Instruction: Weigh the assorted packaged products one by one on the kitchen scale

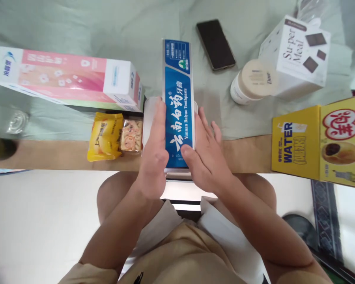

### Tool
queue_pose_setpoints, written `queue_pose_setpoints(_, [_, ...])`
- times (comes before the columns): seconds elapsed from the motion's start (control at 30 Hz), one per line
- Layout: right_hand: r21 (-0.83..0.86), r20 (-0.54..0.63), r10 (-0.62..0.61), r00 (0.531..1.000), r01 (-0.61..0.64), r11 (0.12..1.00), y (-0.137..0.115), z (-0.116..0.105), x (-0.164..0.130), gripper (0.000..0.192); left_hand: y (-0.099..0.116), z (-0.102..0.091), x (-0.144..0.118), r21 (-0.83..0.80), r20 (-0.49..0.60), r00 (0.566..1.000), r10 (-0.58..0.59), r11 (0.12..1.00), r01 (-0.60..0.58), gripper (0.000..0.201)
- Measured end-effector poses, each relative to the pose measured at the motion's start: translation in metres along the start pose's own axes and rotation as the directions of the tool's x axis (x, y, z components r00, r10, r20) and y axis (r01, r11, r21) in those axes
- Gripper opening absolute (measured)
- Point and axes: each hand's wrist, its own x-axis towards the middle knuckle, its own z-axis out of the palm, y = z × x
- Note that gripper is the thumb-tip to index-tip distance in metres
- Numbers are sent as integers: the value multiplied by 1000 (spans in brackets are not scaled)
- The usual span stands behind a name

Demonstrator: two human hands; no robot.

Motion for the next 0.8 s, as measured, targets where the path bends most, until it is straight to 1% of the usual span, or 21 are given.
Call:
queue_pose_setpoints(0.1, [-49, 51, -5, 999, 8, 999, 5, 3, -1, 68, -1, -6, -3, -27, 13, 1000, -13, 1000, 13, 72])
queue_pose_setpoints(0.17, [-64, 93, -2, 996, 8, 998, 6, 4, -3, 70, 0, -8, -5, -31, -2, 999, -52, 998, 51, 67])
queue_pose_setpoints(0.27, [-84, 154, 27, 988, -14, 996, 5, 4, -6, 73, 4, -8, -7, -54, -8, 994, -109, 993, 108, 64])
queue_pose_setpoints(0.33, [-105, 158, 40, 987, -24, 994, 6, 3, -8, 72, 6, -6, -6, -56, -26, 991, -132, 990, 130, 61])
queue_pose_setpoints(0.37, [-119, 128, 43, 991, -27, 993, 8, 2, -7, 71, 7, -7, -5, -46, -58, 989, -137, 990, 134, 59])
queue_pose_setpoints(0.4, [-122, 66, 36, 997, -28, 992, 12, 2, -7, 69, 8, -8, -3, -34, -113, 985, -131, 991, 128, 56])
queue_pose_setpoints(0.43, [-106, -31, 13, 999, -16, 994, 18, 1, -6, 68, 9, -10, 0, -22, -185, 977, -109, 994, 107, 53])
queue_pose_setpoints(0.47, [-70, -149, -27, 988, 17, 997, 25, 0, -4, 67, 11, -14, 3, -24, -256, 964, -78, 997, 75, 50])
queue_pose_setpoints(0.5, [-8, -273, -67, 960, 67, 998, 33, 0, -1, 67, 14, -18, 6, -39, -308, 950, -47, 999, 36, 49])
queue_pose_setpoints(0.53, [66, -378, -95, 921, 128, 990, 42, 0, 1, 64, 18, -22, 10, -68, -340, 940, -22, 998, -2, 50])
queue_pose_setpoints(0.57, [136, -448, -105, 888, 184, 973, 50, 2, 3, 60, 22, -26, 14, -106, -363, 931, -17, 994, -24, 50])
queue_pose_setpoints(0.6, [195, -484, -102, 869, 221, 956, 57, 3, 6, 56, 26, -29, 17, -143, -386, 922, -35, 989, -23, 48])
queue_pose_setpoints(0.63, [237, -486, -93, 869, 233, 943, 62, 5, 7, 53, 30, -32, 21, -172, -407, 912, -56, 985, -16, 46])
queue_pose_setpoints(0.7, [273, -456, -72, 887, 216, 937, 67, 9, 9, 53, 35, -34, 26, -193, -454, 886, -93, 981, 3, 46])
queue_pose_setpoints(0.73, [273, -445, -71, 893, 211, 939, 67, 11, 9, 54, 36, -34, 28, -195, -471, 876, -100, 981, 7, 48])
queue_pose_setpoints(0.8, [278, -442, -77, 893, 219, 935, 65, 13, 8, 56, 34, -33, 30, -189, -459, 882, -101, 982, 14, 56])
